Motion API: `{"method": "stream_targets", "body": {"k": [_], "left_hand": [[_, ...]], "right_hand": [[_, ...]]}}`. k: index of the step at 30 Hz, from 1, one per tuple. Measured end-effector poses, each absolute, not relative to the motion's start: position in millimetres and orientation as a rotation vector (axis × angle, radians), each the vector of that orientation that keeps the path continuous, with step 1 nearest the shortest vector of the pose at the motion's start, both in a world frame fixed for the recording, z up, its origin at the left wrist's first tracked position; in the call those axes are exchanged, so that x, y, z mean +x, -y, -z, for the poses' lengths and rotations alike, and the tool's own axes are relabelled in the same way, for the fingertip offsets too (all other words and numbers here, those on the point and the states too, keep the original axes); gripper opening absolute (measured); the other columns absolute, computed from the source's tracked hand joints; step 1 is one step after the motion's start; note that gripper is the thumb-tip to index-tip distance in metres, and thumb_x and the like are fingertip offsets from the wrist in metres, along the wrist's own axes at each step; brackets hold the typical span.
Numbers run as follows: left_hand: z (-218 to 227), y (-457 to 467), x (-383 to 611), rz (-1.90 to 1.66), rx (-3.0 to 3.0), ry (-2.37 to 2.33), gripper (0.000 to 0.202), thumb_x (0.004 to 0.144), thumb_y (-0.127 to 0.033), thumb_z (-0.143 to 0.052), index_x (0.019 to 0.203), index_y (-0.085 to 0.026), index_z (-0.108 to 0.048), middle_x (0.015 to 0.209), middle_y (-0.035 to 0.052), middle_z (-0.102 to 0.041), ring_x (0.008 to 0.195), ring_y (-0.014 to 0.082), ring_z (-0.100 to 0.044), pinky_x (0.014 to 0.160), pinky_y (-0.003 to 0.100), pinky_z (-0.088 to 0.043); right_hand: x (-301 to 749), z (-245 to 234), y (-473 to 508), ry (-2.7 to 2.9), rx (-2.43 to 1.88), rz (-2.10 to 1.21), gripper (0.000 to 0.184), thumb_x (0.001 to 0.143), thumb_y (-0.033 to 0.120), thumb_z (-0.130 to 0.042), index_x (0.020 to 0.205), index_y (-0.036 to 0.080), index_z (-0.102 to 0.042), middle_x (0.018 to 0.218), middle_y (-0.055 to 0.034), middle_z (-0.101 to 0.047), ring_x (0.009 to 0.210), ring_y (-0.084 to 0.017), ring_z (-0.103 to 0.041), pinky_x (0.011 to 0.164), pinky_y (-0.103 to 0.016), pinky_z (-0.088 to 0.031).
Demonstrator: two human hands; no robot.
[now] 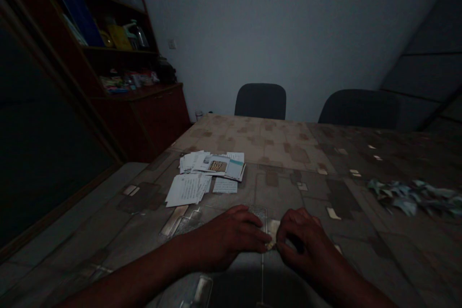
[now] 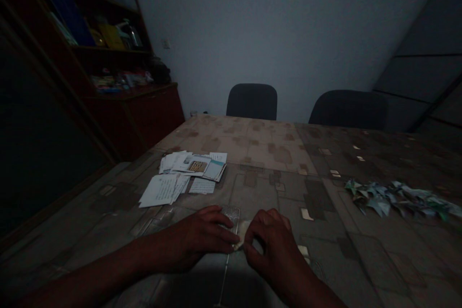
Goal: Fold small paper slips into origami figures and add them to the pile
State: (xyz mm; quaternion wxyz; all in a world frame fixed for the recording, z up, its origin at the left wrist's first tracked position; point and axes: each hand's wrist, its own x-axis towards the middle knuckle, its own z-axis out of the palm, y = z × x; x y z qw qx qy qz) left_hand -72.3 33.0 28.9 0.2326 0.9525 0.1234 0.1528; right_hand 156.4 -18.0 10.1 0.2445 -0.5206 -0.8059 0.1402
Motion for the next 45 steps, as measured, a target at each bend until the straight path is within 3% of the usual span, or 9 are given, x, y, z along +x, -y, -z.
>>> {"method": "stream_targets", "body": {"k": [8,12,16,20,34,45], "left_hand": [[-30.6,-31.0,-72.7,-0.403,2.592,-0.385,0.05,0.085,0.002,-0.046,0.123,-0.029,-0.057,0.119,0.0027,-0.07,0.119,0.0202,-0.055,0.108,0.042,-0.029],[-28.6,-32.9,-74.0,-0.336,2.616,-0.404,0.051,0.084,0.002,-0.048,0.126,-0.027,-0.055,0.121,0.004,-0.068,0.121,0.0212,-0.054,0.111,0.046,-0.024],[-23.2,-35.9,-76.3,-0.332,2.641,-0.348,0.06,0.084,0.002,-0.05,0.132,-0.034,-0.049,0.128,-0.0006,-0.065,0.124,0.0202,-0.05,0.113,0.047,-0.019],[-19.0,-36.9,-77.4,-0.433,2.687,-0.291,0.059,0.085,-0.003,-0.055,0.13,-0.041,-0.05,0.128,-0.0042,-0.065,0.122,0.0197,-0.053,0.111,0.045,-0.021],[-14.0,-34.5,-72.3,-0.397,2.84,-0.256,0.037,0.096,-0.013,-0.048,0.13,-0.028,-0.051,0.128,-0.0014,-0.064,0.119,0.0209,-0.05,0.112,0.046,-0.017],[-10.2,-34.5,-69.2,-0.472,2.91,-0.246,0.029,0.094,-0.016,-0.054,0.121,-0.024,-0.058,0.125,0.0013,-0.066,0.114,0.0212,-0.053,0.105,0.043,-0.026]], "right_hand": [[152.9,-10.7,19.4,2.171,-1.518,-0.387,0.014,0.075,0.007,-0.061,0.068,0.02,-0.061,0.071,-0.0005,-0.059,0.073,-0.021,-0.054,0.069,-0.034,-0.037],[151.8,-11.4,20.1,2.149,-1.547,-0.407,0.015,0.075,0.006,-0.059,0.069,0.02,-0.061,0.073,-0.0011,-0.058,0.075,-0.021,-0.053,0.069,-0.034,-0.037],[151.7,-10.8,21.6,2.141,-1.56,-0.414,0.015,0.072,0.005,-0.06,0.068,0.019,-0.061,0.074,-0.0013,-0.057,0.077,-0.022,-0.054,0.071,-0.035,-0.037],[152.2,-10.1,21.4,2.141,-1.575,-0.409,0.014,0.072,0.005,-0.06,0.068,0.018,-0.061,0.075,-0.0016,-0.057,0.078,-0.022,-0.053,0.071,-0.034,-0.036],[152.1,-10.0,19.9,2.121,-1.608,-0.455,0.012,0.072,0.008,-0.061,0.068,0.019,-0.062,0.076,-0.0009,-0.058,0.081,-0.022,-0.054,0.073,-0.034,-0.035],[151.7,-10.3,20.1,2.132,-1.624,-0.433,0.012,0.074,0.009,-0.061,0.067,0.02,-0.06,0.074,-0.0002,-0.058,0.078,-0.022,-0.053,0.072,-0.034,-0.035]]}}
